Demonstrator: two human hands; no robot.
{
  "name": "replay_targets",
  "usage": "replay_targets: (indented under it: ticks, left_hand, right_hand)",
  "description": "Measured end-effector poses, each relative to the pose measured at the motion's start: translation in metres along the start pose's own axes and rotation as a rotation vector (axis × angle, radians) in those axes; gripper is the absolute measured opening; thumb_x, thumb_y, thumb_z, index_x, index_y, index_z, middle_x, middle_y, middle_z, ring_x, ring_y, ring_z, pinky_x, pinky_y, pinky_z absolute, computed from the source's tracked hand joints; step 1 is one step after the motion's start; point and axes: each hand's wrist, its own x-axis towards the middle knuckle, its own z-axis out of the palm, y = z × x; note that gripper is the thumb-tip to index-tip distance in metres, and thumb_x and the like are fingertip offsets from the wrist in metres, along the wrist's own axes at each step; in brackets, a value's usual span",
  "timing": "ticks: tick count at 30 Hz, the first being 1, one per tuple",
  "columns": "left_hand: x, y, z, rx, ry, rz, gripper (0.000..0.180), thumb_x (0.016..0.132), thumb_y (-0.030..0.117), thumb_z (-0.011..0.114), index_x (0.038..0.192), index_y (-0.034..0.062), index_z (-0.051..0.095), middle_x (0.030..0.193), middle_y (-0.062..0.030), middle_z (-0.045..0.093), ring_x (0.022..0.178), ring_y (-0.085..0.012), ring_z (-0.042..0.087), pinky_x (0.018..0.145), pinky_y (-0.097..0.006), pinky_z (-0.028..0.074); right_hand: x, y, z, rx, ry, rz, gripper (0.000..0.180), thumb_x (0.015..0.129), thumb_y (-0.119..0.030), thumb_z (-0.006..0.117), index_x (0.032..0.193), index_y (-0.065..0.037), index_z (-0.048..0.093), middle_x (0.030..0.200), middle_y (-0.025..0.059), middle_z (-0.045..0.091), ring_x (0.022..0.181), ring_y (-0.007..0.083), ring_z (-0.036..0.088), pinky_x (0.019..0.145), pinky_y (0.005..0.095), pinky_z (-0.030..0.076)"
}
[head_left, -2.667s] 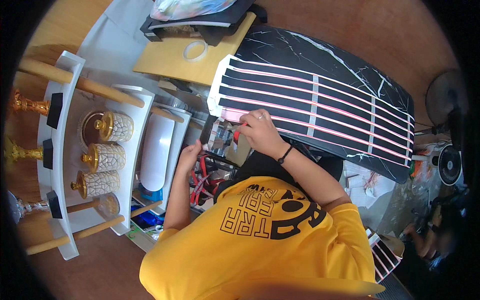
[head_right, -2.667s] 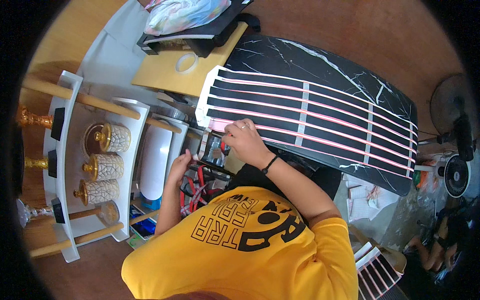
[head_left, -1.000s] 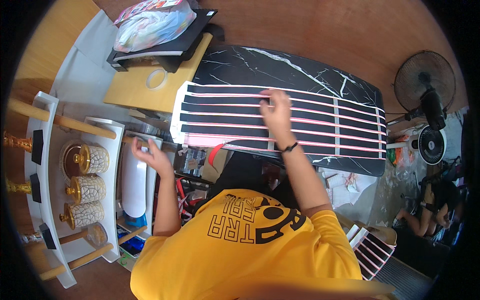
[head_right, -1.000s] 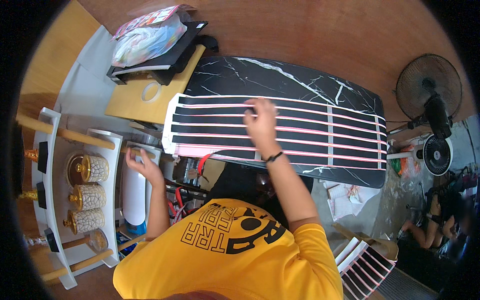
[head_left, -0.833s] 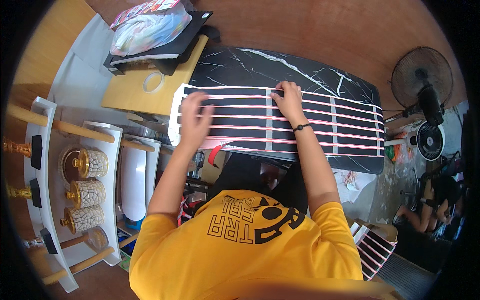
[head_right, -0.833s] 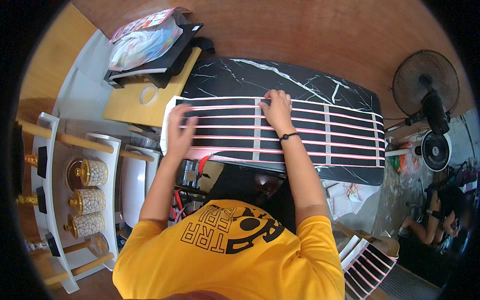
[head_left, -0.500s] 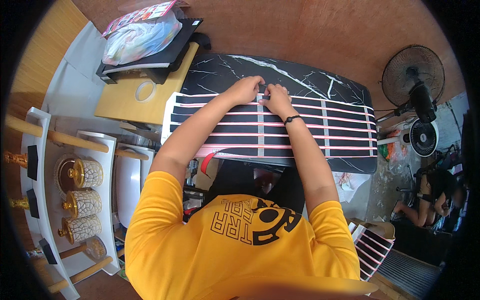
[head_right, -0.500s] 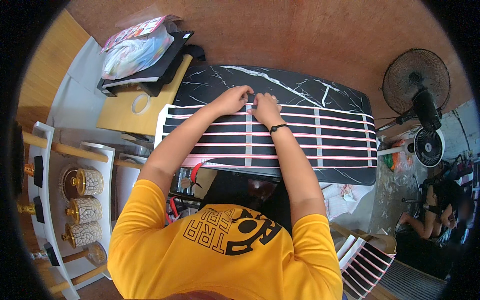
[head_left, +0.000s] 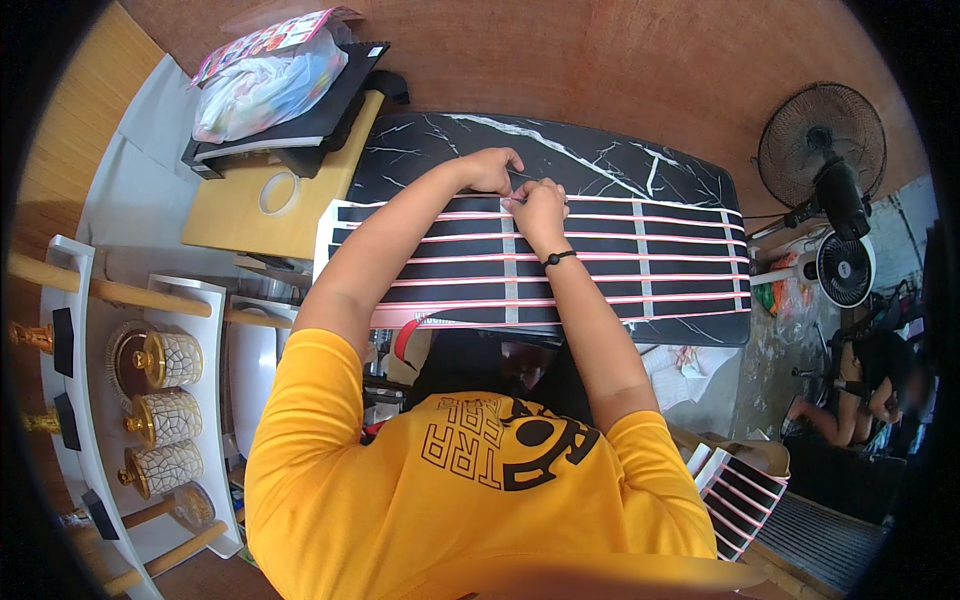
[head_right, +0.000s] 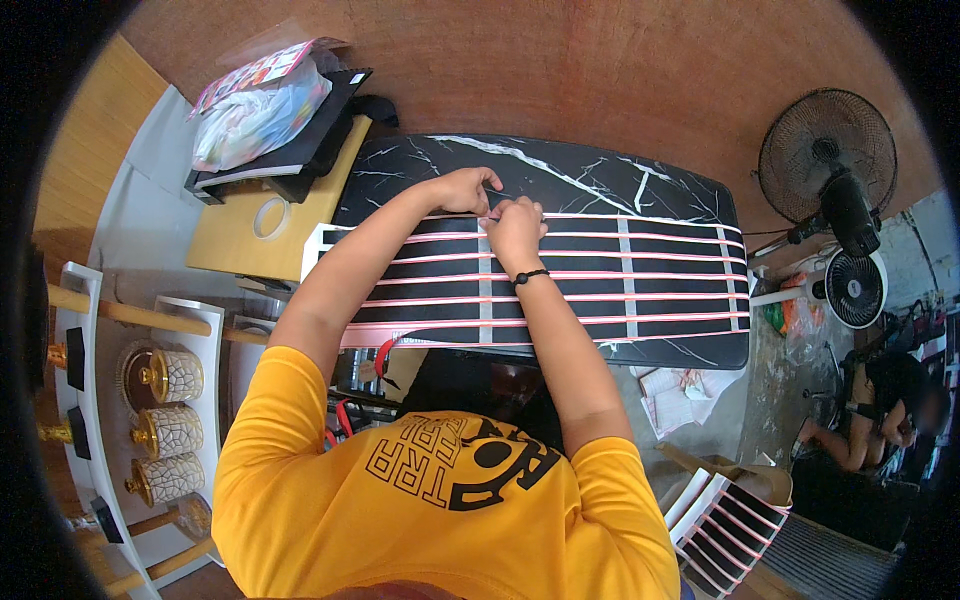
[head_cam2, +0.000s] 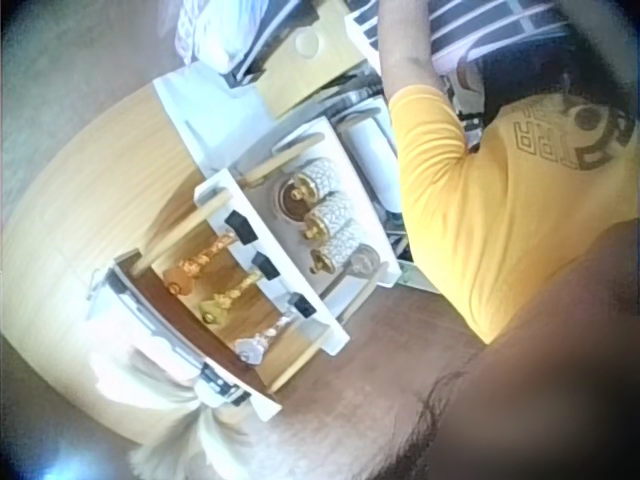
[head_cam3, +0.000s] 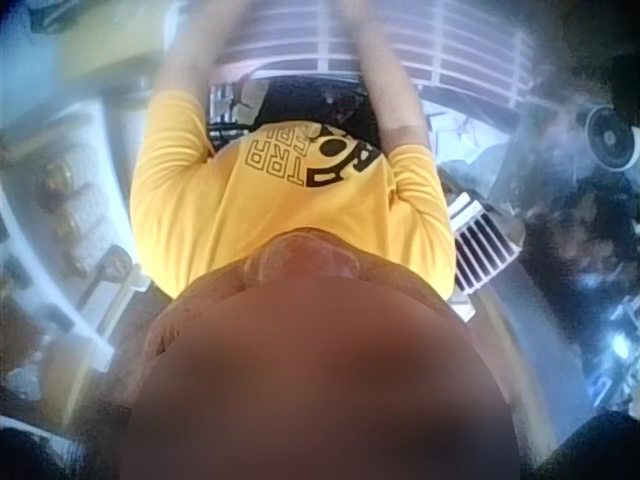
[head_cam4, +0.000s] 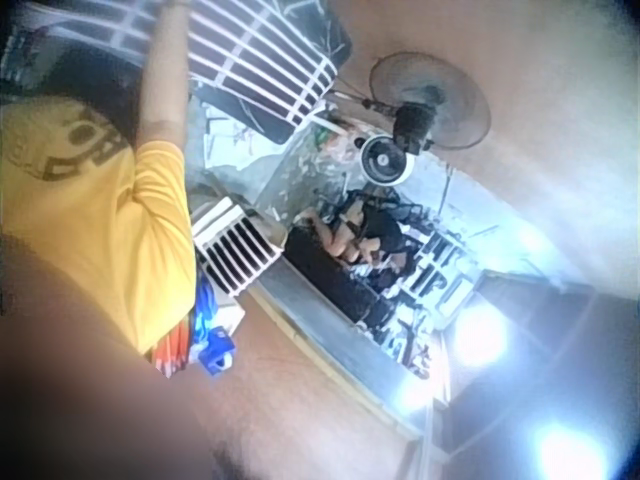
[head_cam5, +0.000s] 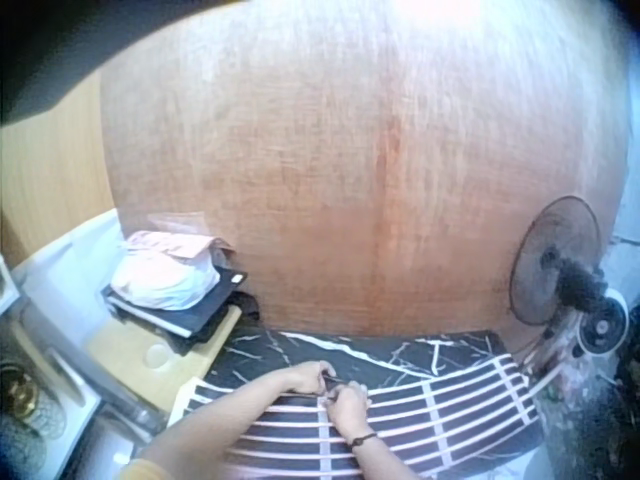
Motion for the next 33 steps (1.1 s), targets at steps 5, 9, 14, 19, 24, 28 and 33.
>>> replay_targets:
  ticks: [5, 9, 14, 19, 24, 28, 33]
  left_hand:
    - [-0.010, 0.004, 0.009, -0.091, 0.097, -0.012, 0.051, 0.073, -0.003, 0.069, 0.121, -0.0031, 0.052, 0.087, -0.0129, 0.073, 0.080, -0.0184, 0.069, 0.075, -0.029, 0.052]
    - [-0.012, 0.004, 0.016, 0.073, 0.201, 0.033, 0.049, 0.074, -0.002, 0.069, 0.120, -0.0011, 0.052, 0.084, -0.0104, 0.070, 0.078, -0.0184, 0.066, 0.071, -0.031, 0.051]
    - [-0.021, -0.003, 0.012, -0.099, 0.192, 0.069, 0.032, 0.079, 0.009, 0.074, 0.108, 0.0043, 0.063, 0.089, -0.0092, 0.066, 0.081, -0.0206, 0.063, 0.075, -0.034, 0.050]
    - [-0.057, 0.008, 0.010, 0.261, 0.142, 0.227, 0.024, 0.080, 0.031, 0.077, 0.094, 0.0121, 0.073, 0.087, -0.0073, 0.067, 0.084, -0.0261, 0.064, 0.087, -0.039, 0.044]
    - [-0.080, 0.029, 0.019, 0.493, 0.104, 0.065, 0.026, 0.078, 0.029, 0.077, 0.097, 0.0118, 0.074, 0.084, -0.0087, 0.071, 0.087, -0.0276, 0.067, 0.088, -0.041, 0.043]
    - [-0.076, 0.026, 0.022, 0.796, 0.283, 0.152, 0.016, 0.082, 0.017, 0.068, 0.095, 0.0078, 0.072, 0.085, -0.0107, 0.071, 0.089, -0.0270, 0.067, 0.085, -0.044, 0.043]
    - [-0.049, 0.022, 0.023, 1.054, 0.554, 0.335, 0.012, 0.079, 0.010, 0.062, 0.089, 0.0068, 0.068, 0.089, -0.0116, 0.069, 0.092, -0.0267, 0.064, 0.085, -0.042, 0.042]
  right_hand:
    - [-0.011, 0.005, 0.009, 0.060, 0.185, -0.122, 0.017, 0.071, -0.019, 0.083, 0.080, -0.009, 0.073, 0.097, 0.0087, 0.062, 0.102, 0.0306, 0.054, 0.084, 0.0466, 0.044]
    - [-0.018, 0.011, 0.007, 0.183, 0.263, -0.324, 0.016, 0.069, -0.014, 0.082, 0.079, -0.007, 0.071, 0.092, 0.0083, 0.062, 0.098, 0.0316, 0.054, 0.084, 0.0453, 0.043]
    - [-0.023, 0.021, -0.001, 0.308, 0.215, -0.321, 0.015, 0.071, -0.011, 0.080, 0.079, -0.005, 0.069, 0.082, 0.0095, 0.063, 0.089, 0.0308, 0.057, 0.081, 0.0416, 0.044]
    - [-0.018, 0.027, -0.004, 0.393, 0.138, -0.258, 0.013, 0.073, -0.010, 0.078, 0.080, -0.005, 0.068, 0.080, 0.0099, 0.063, 0.086, 0.0303, 0.058, 0.079, 0.0416, 0.045]
    - [-0.021, 0.026, 0.000, 0.307, 0.152, -0.333, 0.037, 0.066, -0.011, 0.084, 0.098, -0.007, 0.066, 0.098, 0.0114, 0.062, 0.094, 0.0322, 0.058, 0.084, 0.0431, 0.045]
    - [-0.025, 0.022, -0.002, 0.255, 0.140, -0.351, 0.076, 0.059, -0.011, 0.090, 0.128, -0.010, 0.056, 0.126, 0.0147, 0.054, 0.116, 0.0343, 0.053, 0.099, 0.0442, 0.043]
    - [-0.023, 0.016, -0.007, 0.184, 0.047, -0.282, 0.104, 0.058, -0.013, 0.091, 0.148, -0.016, 0.039, 0.147, 0.0189, 0.037, 0.133, 0.0388, 0.043, 0.108, 0.0481, 0.039]
